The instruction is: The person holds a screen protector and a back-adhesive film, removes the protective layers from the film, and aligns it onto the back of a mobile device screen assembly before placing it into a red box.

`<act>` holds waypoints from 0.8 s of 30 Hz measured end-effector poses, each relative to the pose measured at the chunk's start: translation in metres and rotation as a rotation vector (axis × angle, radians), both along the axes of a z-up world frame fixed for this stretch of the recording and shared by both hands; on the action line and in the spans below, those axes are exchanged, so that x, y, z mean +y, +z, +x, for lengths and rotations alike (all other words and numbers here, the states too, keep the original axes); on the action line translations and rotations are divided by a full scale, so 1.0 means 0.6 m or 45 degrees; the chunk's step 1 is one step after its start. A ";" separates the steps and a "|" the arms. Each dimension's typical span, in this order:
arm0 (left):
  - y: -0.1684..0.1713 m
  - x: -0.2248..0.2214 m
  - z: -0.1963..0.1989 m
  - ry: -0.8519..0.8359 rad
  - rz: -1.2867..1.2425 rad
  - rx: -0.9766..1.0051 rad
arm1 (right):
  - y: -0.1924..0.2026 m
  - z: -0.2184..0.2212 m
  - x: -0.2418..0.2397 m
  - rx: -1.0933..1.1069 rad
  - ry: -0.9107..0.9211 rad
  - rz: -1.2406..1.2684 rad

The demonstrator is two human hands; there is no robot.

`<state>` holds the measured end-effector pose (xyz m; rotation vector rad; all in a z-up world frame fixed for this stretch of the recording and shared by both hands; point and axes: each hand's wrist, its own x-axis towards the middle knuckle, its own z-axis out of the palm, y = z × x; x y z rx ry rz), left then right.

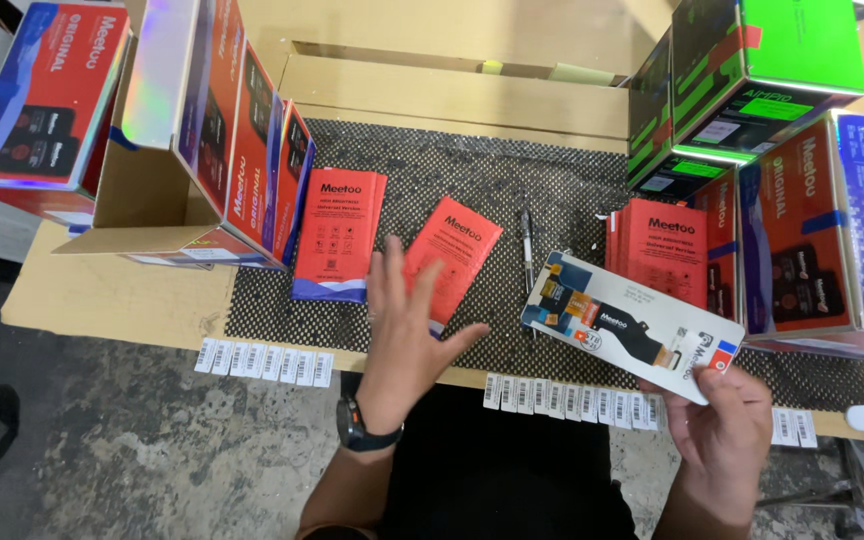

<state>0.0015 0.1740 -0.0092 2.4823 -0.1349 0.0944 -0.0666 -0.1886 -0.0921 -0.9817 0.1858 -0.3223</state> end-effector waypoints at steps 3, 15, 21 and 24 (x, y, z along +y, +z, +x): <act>-0.022 -0.005 -0.002 -0.205 0.133 0.037 | 0.007 -0.003 0.002 -0.065 0.000 -0.032; 0.023 -0.020 -0.015 -0.401 -0.657 -0.112 | 0.057 0.009 0.030 -0.130 0.147 -0.361; -0.030 -0.067 -0.067 -1.397 -1.762 0.939 | 0.185 0.039 0.080 -0.158 0.372 -1.213; -0.033 -0.085 -0.089 -1.236 -1.797 0.945 | 0.203 0.058 0.083 -0.256 0.433 -1.174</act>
